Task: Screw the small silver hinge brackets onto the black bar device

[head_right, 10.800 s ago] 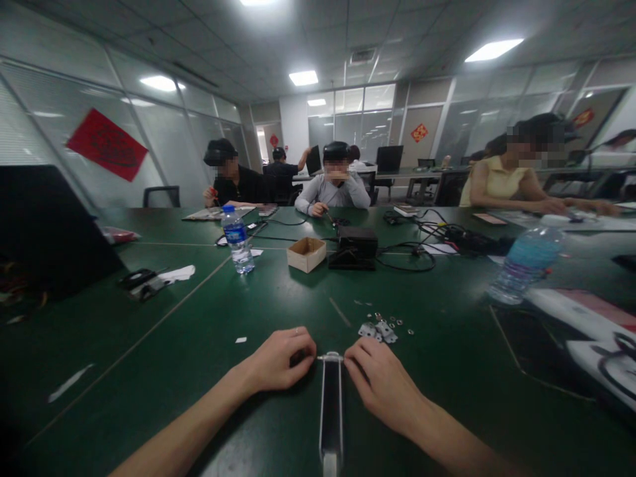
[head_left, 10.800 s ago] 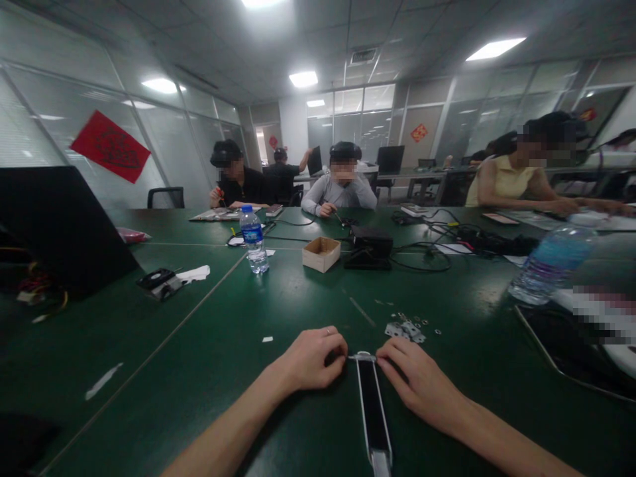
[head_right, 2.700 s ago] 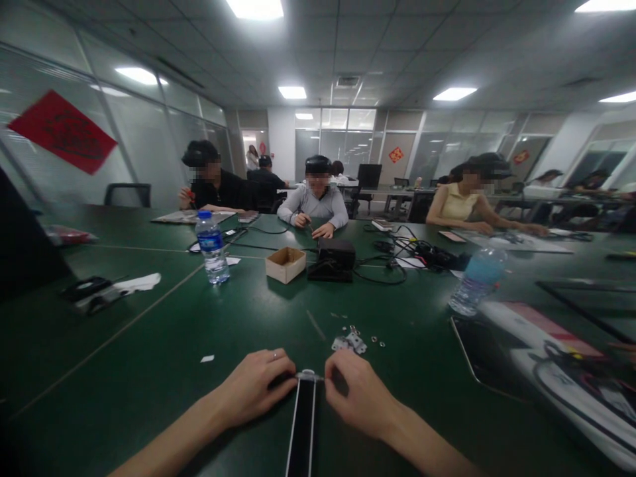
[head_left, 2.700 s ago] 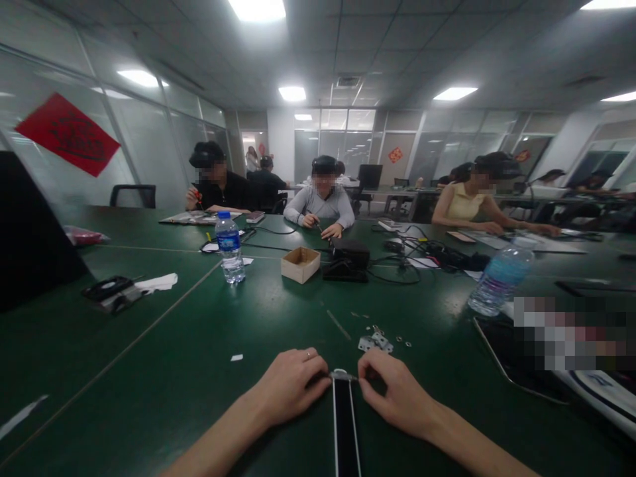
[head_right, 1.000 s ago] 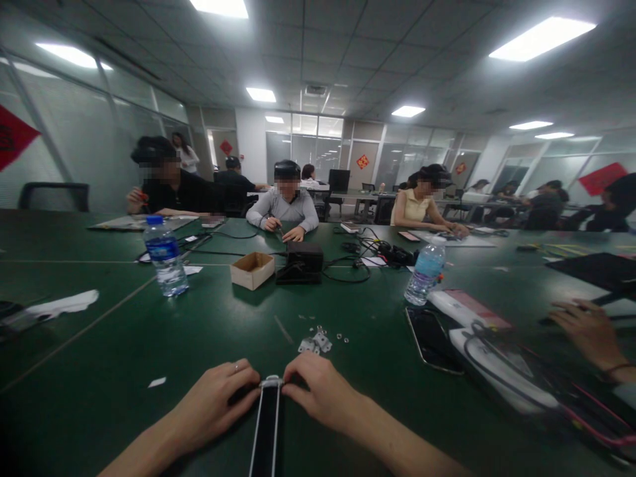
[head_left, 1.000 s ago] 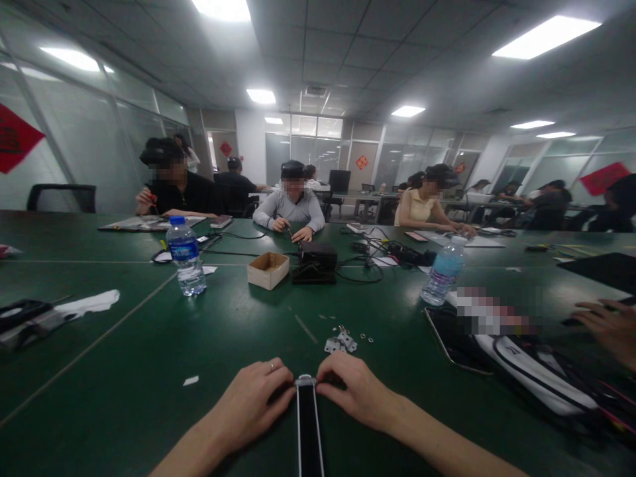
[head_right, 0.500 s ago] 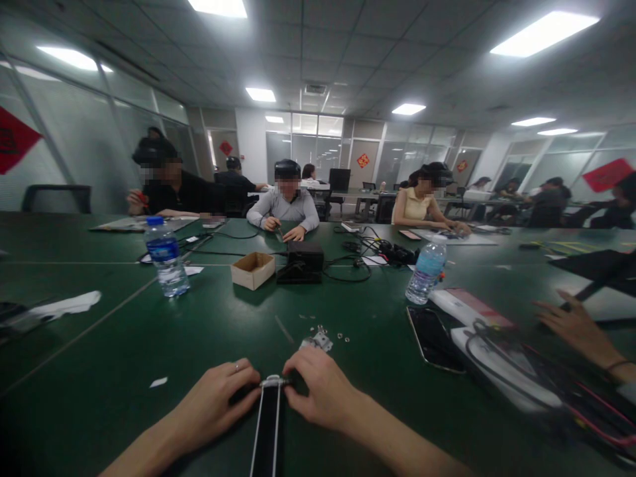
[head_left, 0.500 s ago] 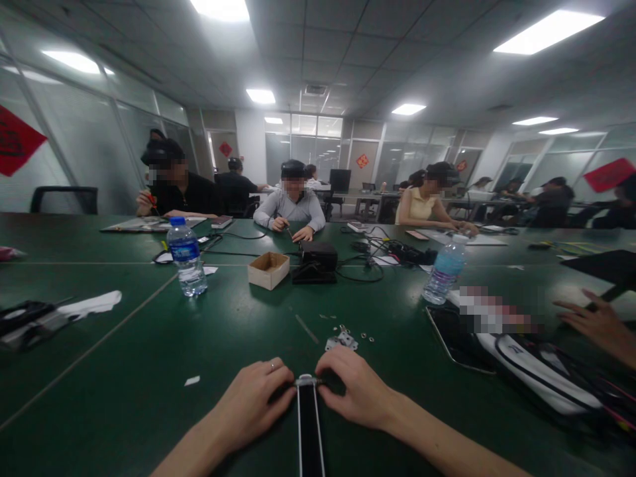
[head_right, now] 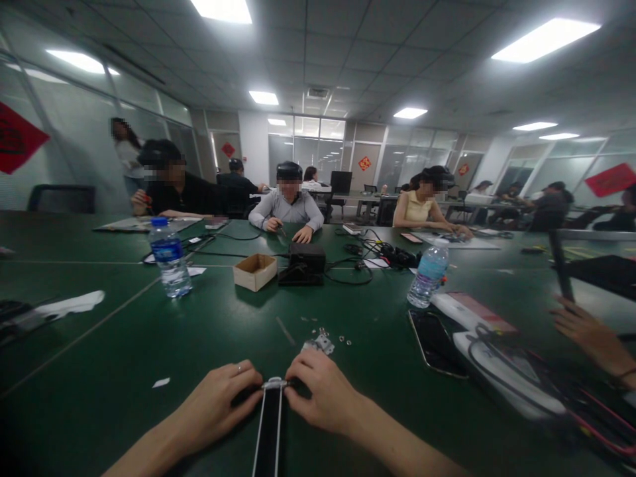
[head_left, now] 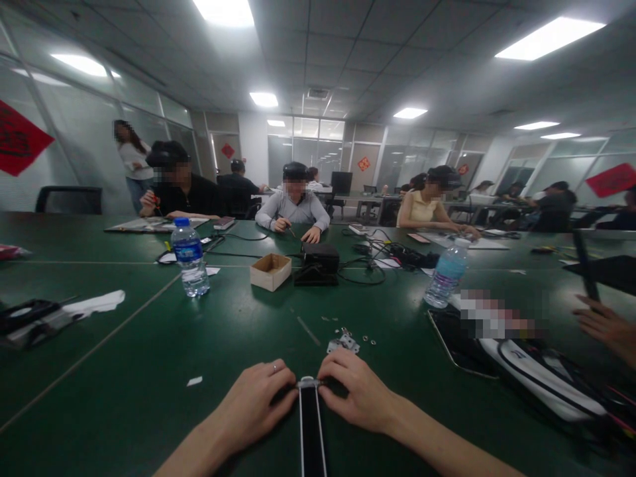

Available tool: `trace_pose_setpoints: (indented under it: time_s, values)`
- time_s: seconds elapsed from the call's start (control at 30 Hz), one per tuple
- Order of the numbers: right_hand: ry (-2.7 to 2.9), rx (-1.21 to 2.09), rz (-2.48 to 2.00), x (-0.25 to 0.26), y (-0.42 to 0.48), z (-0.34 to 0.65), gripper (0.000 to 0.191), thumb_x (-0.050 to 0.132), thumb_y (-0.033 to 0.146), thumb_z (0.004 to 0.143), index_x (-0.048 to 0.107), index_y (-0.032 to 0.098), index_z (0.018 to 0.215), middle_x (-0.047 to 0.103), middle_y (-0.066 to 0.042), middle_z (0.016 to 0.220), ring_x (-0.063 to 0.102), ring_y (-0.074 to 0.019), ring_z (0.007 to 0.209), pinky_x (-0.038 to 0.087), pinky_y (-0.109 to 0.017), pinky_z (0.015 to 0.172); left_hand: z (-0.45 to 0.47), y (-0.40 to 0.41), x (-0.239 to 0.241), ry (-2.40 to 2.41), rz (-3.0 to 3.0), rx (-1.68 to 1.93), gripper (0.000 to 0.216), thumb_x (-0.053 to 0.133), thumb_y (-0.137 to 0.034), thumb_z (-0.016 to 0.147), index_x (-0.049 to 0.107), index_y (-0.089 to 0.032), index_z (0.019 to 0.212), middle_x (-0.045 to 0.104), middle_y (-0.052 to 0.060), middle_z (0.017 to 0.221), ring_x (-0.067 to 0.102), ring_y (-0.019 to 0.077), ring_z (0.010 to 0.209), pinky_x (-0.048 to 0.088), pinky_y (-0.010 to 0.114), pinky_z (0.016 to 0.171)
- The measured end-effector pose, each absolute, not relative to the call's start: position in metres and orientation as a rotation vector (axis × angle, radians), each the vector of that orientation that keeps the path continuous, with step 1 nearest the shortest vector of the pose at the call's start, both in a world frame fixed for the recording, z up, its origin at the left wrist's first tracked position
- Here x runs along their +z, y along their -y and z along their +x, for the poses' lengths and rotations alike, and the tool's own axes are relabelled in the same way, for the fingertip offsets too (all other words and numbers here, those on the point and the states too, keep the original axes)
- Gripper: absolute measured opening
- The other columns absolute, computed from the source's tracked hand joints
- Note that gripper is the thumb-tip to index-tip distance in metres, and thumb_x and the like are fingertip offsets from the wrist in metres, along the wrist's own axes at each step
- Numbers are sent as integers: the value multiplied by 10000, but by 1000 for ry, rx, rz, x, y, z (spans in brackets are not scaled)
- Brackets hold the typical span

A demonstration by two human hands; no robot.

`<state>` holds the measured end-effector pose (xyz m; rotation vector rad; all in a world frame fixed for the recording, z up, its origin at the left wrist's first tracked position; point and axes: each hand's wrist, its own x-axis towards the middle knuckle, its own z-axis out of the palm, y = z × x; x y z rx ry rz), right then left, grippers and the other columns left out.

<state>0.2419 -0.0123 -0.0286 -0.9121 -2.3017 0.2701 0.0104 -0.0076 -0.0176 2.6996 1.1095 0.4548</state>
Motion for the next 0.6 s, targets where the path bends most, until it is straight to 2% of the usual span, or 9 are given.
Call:
trace_pose_setpoints:
  time_s: [0.6]
  values:
    - [2288, 278, -945, -29, 12, 242, 78, 558, 143, 778, 578, 185, 840, 608, -52, 857, 540, -183, 810, 467, -317, 750, 11, 7, -16, -1113, 2694, 461, 154, 457, -249, 936, 606, -211, 923, 623, 20, 881, 602, 163, 771, 437, 254, 683]
